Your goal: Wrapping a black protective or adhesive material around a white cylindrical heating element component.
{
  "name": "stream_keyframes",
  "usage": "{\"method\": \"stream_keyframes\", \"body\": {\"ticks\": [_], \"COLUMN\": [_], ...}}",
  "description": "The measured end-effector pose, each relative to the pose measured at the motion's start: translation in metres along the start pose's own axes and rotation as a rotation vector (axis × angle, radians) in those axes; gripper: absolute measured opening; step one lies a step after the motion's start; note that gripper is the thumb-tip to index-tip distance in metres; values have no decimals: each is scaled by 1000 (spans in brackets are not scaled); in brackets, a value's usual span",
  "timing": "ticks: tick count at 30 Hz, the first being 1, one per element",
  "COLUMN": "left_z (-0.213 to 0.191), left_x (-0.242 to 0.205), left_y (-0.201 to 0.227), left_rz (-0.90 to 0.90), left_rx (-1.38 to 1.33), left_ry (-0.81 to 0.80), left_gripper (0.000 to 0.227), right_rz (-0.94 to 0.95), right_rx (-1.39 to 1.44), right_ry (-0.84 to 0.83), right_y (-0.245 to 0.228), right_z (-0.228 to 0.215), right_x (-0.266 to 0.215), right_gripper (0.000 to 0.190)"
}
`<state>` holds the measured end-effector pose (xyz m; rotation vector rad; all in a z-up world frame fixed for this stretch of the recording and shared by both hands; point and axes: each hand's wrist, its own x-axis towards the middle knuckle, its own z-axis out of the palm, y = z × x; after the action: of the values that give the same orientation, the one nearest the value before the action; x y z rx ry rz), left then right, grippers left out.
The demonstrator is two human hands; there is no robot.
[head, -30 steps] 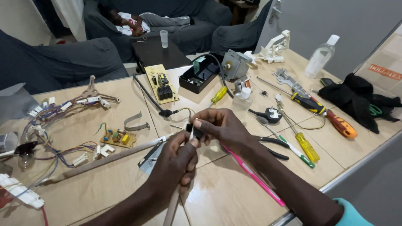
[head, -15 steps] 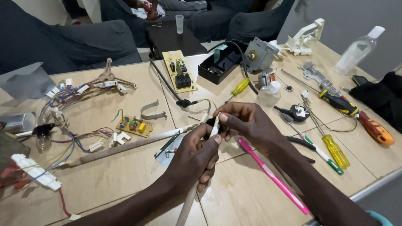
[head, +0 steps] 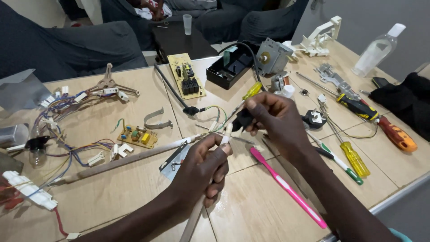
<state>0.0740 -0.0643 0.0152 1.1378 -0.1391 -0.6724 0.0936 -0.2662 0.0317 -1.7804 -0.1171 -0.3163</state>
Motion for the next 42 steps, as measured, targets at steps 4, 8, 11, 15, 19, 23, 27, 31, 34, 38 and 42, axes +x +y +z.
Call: {"method": "stream_keyframes", "body": {"ticks": [4, 8, 11, 15, 19, 23, 27, 31, 34, 38, 42], "left_z": [1, -2, -1, 1, -2, -3, -4, 0, -4, -1, -5], "left_x": [-3, 3, 5, 6, 8, 10, 10, 6, 9, 1, 3], "left_y": [3, -3, -5, -3, -5, -9, -9, -3, -4, 3, -1], "left_rz": [-12, -29, -49, -87, -74, -79, -58, -53, -55, -45, 25], "left_rx": [29, -7, -32, -29, -33, -38, -18, 70, -15, -28, -66], "left_ry": [8, -24, -58, 7, -12, -8, -56, -49, -74, -16, -50], "left_gripper": [19, 20, 29, 29, 26, 27, 28, 30, 36, 44, 57], "right_rz": [-75, -113, 8, 49, 74, 37, 40, 105, -20, -148, -152], "right_rx": [-26, -4, -56, 30, 118, 28, 12, -137, -148, -193, -146], "right_ry": [-120, -411, -217, -321, -282, -300, -212, 136, 128, 83, 11], "right_y": [4, 8, 5, -4, -3, 6, -6, 7, -4, -3, -9], "right_z": [-9, 5, 16, 25, 28, 23, 29, 19, 18, 11, 18], "right_x": [2, 1, -4, -10, -13, -9, -13, -3, -6, -6, -13], "right_gripper": [40, 29, 38, 40, 44, 31, 32, 32, 37, 41, 25]}}
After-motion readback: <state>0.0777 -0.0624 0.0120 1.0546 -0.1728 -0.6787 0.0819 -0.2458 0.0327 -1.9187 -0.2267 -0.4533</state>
